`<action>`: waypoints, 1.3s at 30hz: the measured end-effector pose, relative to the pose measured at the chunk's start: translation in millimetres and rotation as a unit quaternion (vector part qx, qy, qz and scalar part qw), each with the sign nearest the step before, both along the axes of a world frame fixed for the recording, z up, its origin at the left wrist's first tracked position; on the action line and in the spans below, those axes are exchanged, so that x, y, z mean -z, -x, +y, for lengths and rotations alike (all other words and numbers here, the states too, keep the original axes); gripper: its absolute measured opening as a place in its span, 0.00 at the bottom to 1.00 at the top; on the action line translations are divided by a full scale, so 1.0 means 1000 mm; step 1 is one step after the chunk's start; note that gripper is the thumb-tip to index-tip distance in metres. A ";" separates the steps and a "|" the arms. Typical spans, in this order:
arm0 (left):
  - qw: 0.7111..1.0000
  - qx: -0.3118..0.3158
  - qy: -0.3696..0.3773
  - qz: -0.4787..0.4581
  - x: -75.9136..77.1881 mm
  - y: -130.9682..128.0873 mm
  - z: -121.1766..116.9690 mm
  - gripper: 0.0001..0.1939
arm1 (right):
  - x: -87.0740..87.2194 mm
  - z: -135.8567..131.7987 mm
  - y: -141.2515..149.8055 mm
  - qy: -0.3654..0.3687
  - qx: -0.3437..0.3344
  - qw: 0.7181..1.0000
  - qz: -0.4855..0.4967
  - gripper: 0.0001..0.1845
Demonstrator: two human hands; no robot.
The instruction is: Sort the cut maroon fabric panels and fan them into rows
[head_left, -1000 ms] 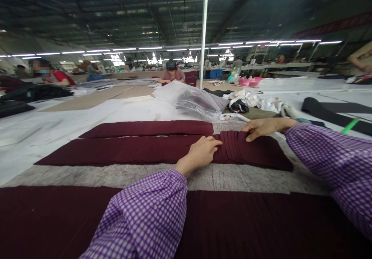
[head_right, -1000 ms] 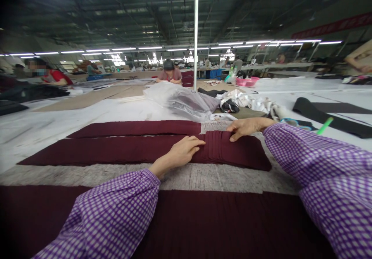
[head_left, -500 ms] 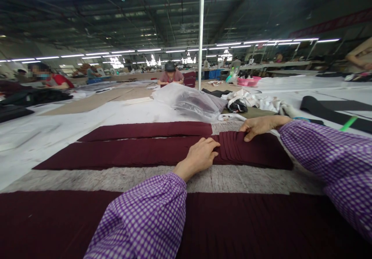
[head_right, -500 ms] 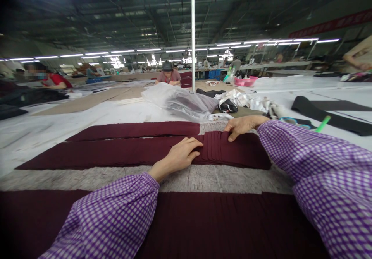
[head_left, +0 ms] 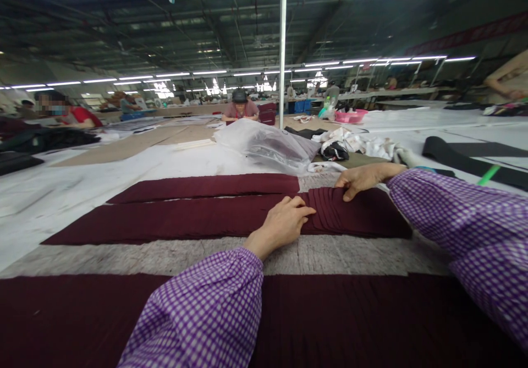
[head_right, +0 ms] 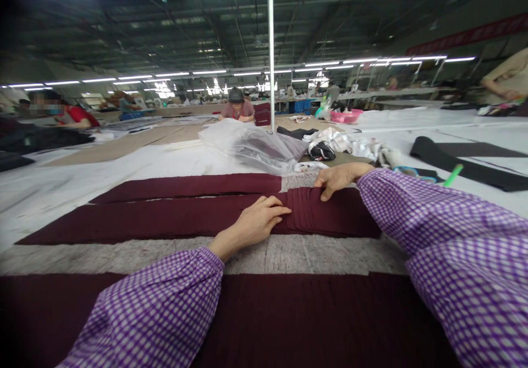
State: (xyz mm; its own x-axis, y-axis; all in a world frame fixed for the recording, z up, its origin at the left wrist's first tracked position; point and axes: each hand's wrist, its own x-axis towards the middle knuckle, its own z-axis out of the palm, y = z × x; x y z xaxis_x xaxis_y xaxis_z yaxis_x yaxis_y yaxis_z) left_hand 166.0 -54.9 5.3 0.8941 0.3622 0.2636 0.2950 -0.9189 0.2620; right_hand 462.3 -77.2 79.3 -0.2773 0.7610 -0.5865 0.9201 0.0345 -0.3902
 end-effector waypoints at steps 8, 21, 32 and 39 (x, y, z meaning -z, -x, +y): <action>0.999 0.038 -0.022 -0.004 0.003 -0.002 0.001 0.20 | 0.005 0.000 -0.001 -0.032 -0.017 0.999 -0.033 0.13; 0.999 0.030 -0.022 -0.025 0.006 -0.011 -0.012 0.22 | 0.012 -0.003 -0.003 -0.124 0.002 0.984 -0.127 0.15; 0.998 0.062 -0.022 -0.005 0.009 -0.013 -0.010 0.20 | 0.012 -0.016 -0.014 -0.124 0.065 0.973 -0.183 0.16; 0.999 0.039 -0.015 -0.015 0.005 -0.016 -0.018 0.26 | 0.002 -0.031 -0.033 -0.110 0.090 0.983 -0.117 0.16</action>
State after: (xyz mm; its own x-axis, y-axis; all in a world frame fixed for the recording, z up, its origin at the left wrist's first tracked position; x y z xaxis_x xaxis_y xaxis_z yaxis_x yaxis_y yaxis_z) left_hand 182.4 -72.4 0.3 0.9106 0.2828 0.3013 0.2139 -0.9465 0.2417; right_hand 495.0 -108.4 76.9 -0.0036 0.9010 -0.4338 0.9825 -0.0776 -0.1694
